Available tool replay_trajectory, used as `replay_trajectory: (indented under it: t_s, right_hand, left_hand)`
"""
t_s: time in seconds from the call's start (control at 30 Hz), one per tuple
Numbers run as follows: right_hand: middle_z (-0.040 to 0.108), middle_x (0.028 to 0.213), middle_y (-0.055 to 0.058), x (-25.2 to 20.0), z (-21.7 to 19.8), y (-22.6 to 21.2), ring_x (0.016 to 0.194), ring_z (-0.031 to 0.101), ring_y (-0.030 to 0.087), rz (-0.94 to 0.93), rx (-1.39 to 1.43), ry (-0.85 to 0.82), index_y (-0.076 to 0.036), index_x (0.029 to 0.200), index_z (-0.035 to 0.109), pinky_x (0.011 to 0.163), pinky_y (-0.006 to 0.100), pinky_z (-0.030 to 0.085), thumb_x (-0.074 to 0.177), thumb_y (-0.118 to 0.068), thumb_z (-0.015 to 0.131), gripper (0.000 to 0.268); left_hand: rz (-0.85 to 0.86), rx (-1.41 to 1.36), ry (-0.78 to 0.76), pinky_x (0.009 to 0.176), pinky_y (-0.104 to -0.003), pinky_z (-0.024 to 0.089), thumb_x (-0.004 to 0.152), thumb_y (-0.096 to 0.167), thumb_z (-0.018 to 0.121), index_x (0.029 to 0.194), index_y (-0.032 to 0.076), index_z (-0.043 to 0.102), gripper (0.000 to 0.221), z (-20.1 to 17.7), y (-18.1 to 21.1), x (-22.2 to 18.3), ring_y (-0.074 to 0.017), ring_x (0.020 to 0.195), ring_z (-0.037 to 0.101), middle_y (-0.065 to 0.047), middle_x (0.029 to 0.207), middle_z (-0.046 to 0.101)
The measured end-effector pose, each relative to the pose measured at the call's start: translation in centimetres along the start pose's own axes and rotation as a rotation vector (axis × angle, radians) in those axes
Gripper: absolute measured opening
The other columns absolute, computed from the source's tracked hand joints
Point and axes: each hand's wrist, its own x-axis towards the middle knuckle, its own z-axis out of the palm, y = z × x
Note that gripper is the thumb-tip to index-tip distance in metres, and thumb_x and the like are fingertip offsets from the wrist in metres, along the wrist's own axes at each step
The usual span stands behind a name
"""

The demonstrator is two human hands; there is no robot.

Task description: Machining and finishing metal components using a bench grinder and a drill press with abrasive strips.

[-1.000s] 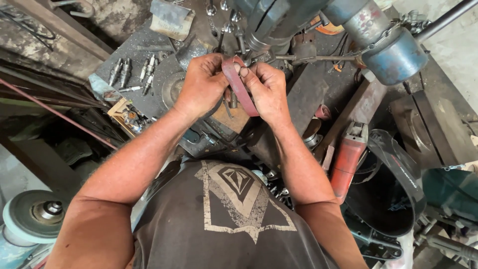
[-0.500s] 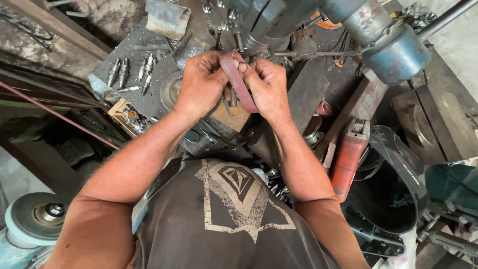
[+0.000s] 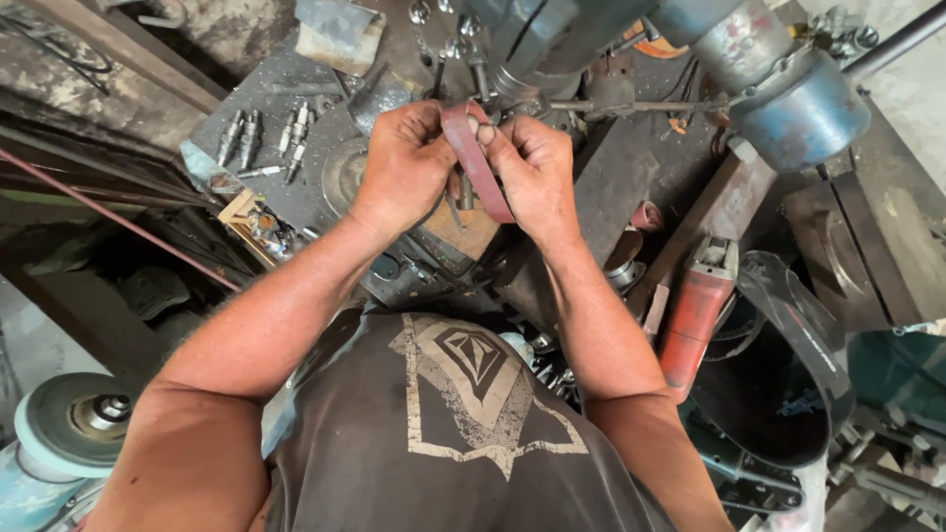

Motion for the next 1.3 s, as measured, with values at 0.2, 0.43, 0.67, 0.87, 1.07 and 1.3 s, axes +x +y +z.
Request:
replay_trajectory:
  t_s: [0.2, 0.43, 0.67, 0.87, 1.07, 1.3]
  right_hand:
    - [0.055, 0.057, 0.002, 0.3, -0.4, 0.3, 0.059, 0.047, 0.009, 0.007, -0.014, -0.007, -0.005, 0.078, 0.076, 0.054, 0.028, 0.037, 0.110, -0.009, 0.083, 0.033]
    - [0.053, 0.072, -0.008, -0.3, -0.1, -1.9, 0.069, 0.045, 0.006, 0.049, -0.227, -0.017, -0.017, 0.076, 0.056, 0.061, 0.030, 0.038, 0.114, -0.018, 0.080, 0.045]
    - [0.057, 0.058, 0.006, -1.4, -0.7, -1.4, 0.060, 0.050, 0.013, 0.046, -0.126, -0.034, -0.006, 0.076, 0.075, 0.056, 0.035, 0.041, 0.108, -0.015, 0.085, 0.035]
    - [0.069, 0.072, 0.001, -5.7, -1.5, -1.5, 0.071, 0.059, 0.010, 0.242, -0.101, -0.221, -0.006, 0.097, 0.086, 0.066, 0.029, 0.050, 0.102, -0.012, 0.087, 0.008]
    - [0.068, 0.083, 0.002, -5.3, -1.5, -2.7, 0.081, 0.062, 0.011, 0.305, 0.034, -0.154, 0.000, 0.116, 0.086, 0.075, 0.028, 0.052, 0.104, -0.010, 0.086, 0.016]
    - [0.059, 0.061, 0.003, -0.7, -1.2, -1.9, 0.056, 0.054, 0.009, 0.187, 0.011, -0.063, 0.000, 0.090, 0.082, 0.053, 0.024, 0.043, 0.107, -0.009, 0.083, 0.019]
  left_hand:
    - [-0.012, 0.018, 0.020, 0.034, -0.033, 0.060, 0.113, 0.002, 0.075, 0.090, -0.007, 0.071, 0.026, 0.2, 0.0, 0.0, -0.0258, 0.042, 0.070, -0.023, 0.068, 0.070]
    - [-0.187, 0.227, -0.020, 0.039, -0.026, 0.062, 0.116, 0.001, 0.071, 0.115, 0.000, 0.085, 0.013, -0.2, 0.3, 0.1, -0.0127, 0.049, 0.067, -0.012, 0.087, 0.084]
    - [-0.046, 0.165, -0.047, 0.036, -0.033, 0.062, 0.114, 0.007, 0.077, 0.095, -0.009, 0.075, 0.025, -1.4, -1.0, -0.9, -0.0229, 0.046, 0.072, -0.024, 0.071, 0.073]
    - [-0.121, 0.240, -0.082, 0.041, -0.035, 0.064, 0.113, 0.011, 0.081, 0.106, -0.012, 0.081, 0.024, -2.8, -1.0, -4.1, -0.0233, 0.049, 0.074, -0.027, 0.079, 0.078]
    - [0.027, 0.098, 0.001, 0.048, -0.036, 0.067, 0.114, 0.003, 0.078, 0.112, -0.014, 0.077, 0.017, -2.0, -0.6, -4.5, -0.0268, 0.061, 0.079, -0.026, 0.083, 0.078]
    - [0.090, 0.077, -0.104, 0.045, -0.038, 0.067, 0.116, -0.002, 0.069, 0.115, -0.014, 0.074, 0.013, -1.5, -3.9, -0.7, -0.0345, 0.065, 0.081, -0.028, 0.088, 0.077]
